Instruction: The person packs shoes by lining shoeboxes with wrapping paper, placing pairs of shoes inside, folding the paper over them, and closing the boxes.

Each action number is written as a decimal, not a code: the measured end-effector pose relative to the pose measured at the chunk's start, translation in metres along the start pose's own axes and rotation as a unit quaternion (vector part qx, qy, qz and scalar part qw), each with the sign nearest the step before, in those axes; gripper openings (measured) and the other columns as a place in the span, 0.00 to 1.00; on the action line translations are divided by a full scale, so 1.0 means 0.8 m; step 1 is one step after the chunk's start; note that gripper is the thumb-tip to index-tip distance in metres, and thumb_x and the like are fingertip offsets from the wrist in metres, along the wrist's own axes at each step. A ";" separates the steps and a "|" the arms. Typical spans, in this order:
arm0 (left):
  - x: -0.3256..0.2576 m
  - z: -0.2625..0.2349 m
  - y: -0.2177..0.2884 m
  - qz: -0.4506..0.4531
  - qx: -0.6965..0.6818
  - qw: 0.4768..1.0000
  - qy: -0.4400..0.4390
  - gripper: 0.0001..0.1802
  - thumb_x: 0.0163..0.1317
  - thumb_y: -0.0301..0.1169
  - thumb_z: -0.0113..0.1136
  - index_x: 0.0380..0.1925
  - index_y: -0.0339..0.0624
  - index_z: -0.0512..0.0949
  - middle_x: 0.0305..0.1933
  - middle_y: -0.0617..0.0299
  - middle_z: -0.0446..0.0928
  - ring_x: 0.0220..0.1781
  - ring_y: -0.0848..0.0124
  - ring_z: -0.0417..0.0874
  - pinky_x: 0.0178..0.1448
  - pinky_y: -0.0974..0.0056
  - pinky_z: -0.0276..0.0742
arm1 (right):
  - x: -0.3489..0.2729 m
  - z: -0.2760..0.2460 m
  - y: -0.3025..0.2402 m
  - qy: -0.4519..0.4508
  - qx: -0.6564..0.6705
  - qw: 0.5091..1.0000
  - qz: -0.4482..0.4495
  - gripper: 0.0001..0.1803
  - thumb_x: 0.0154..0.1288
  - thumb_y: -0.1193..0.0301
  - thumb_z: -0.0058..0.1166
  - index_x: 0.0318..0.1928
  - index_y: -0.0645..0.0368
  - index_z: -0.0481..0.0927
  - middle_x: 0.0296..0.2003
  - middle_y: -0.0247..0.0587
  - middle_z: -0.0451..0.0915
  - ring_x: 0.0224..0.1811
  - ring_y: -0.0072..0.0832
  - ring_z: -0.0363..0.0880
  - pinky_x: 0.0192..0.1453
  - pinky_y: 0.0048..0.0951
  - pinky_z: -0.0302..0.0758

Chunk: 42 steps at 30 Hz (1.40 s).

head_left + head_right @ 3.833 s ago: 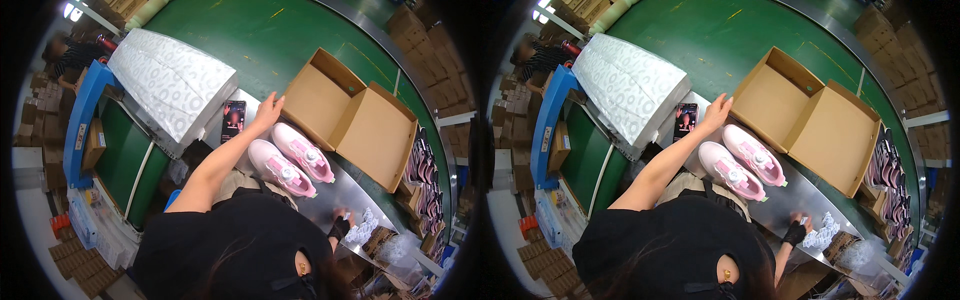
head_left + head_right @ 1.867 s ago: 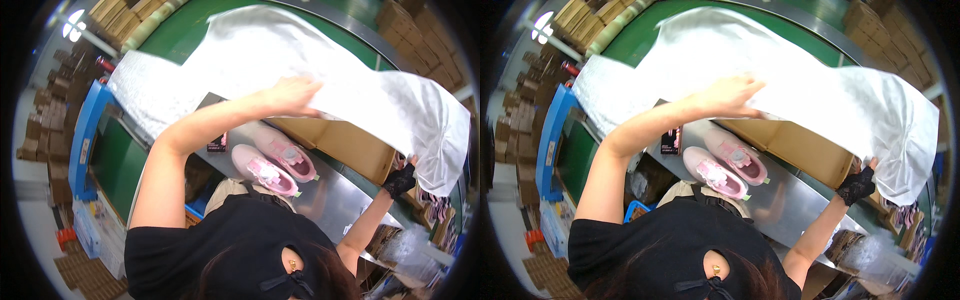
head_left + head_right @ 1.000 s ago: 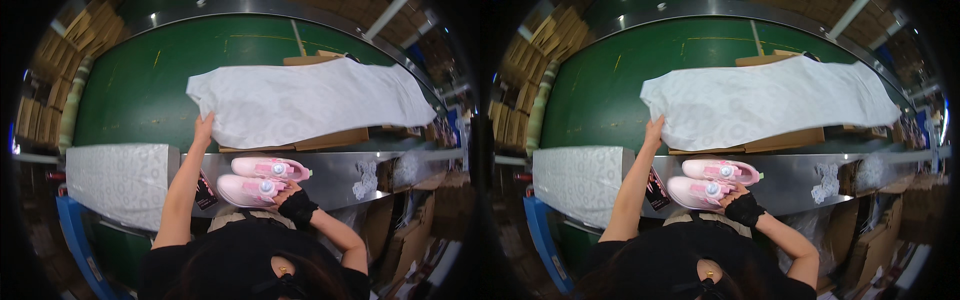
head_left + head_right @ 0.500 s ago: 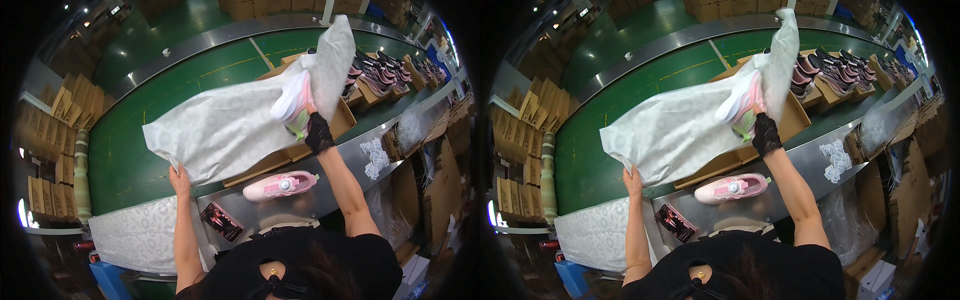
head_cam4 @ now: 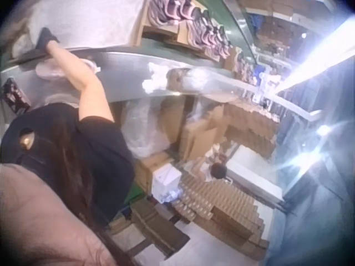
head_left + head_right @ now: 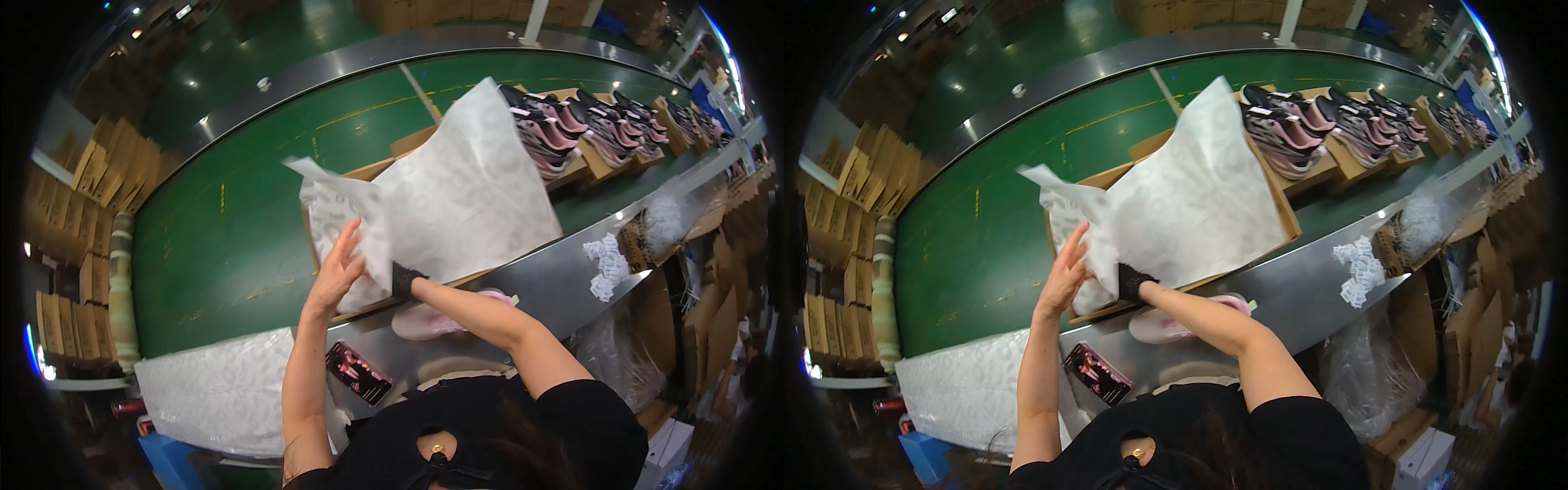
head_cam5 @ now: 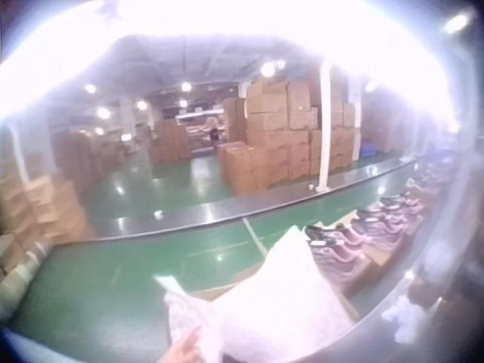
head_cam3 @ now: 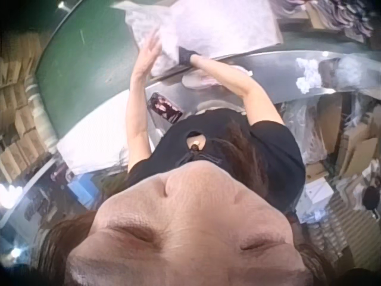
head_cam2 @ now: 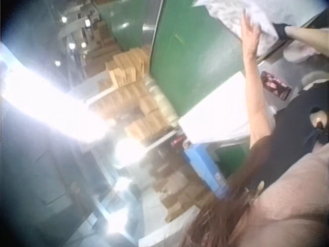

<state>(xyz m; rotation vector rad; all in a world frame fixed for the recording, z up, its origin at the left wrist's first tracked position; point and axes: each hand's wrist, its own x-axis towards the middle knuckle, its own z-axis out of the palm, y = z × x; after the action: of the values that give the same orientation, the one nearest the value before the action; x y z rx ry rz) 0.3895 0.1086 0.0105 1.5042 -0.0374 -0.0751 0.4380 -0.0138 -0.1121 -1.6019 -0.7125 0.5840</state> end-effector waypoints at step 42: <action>-0.123 -0.021 0.014 0.000 0.078 0.981 0.178 0.35 0.35 0.29 0.72 0.47 0.36 0.68 0.44 0.60 0.74 0.45 0.73 0.74 0.52 0.67 0.68 | -0.155 -0.034 -0.233 0.133 -0.341 0.844 -0.393 0.12 0.45 0.78 0.57 0.34 0.62 0.74 0.37 0.43 0.76 0.36 0.37 0.73 0.40 0.38 0.68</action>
<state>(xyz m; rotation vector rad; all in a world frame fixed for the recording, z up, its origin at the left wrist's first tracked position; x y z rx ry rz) 0.2929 0.1334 0.0225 1.6543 0.2496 0.2034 0.3501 -0.1065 0.0737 -1.7649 -1.3502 -0.5563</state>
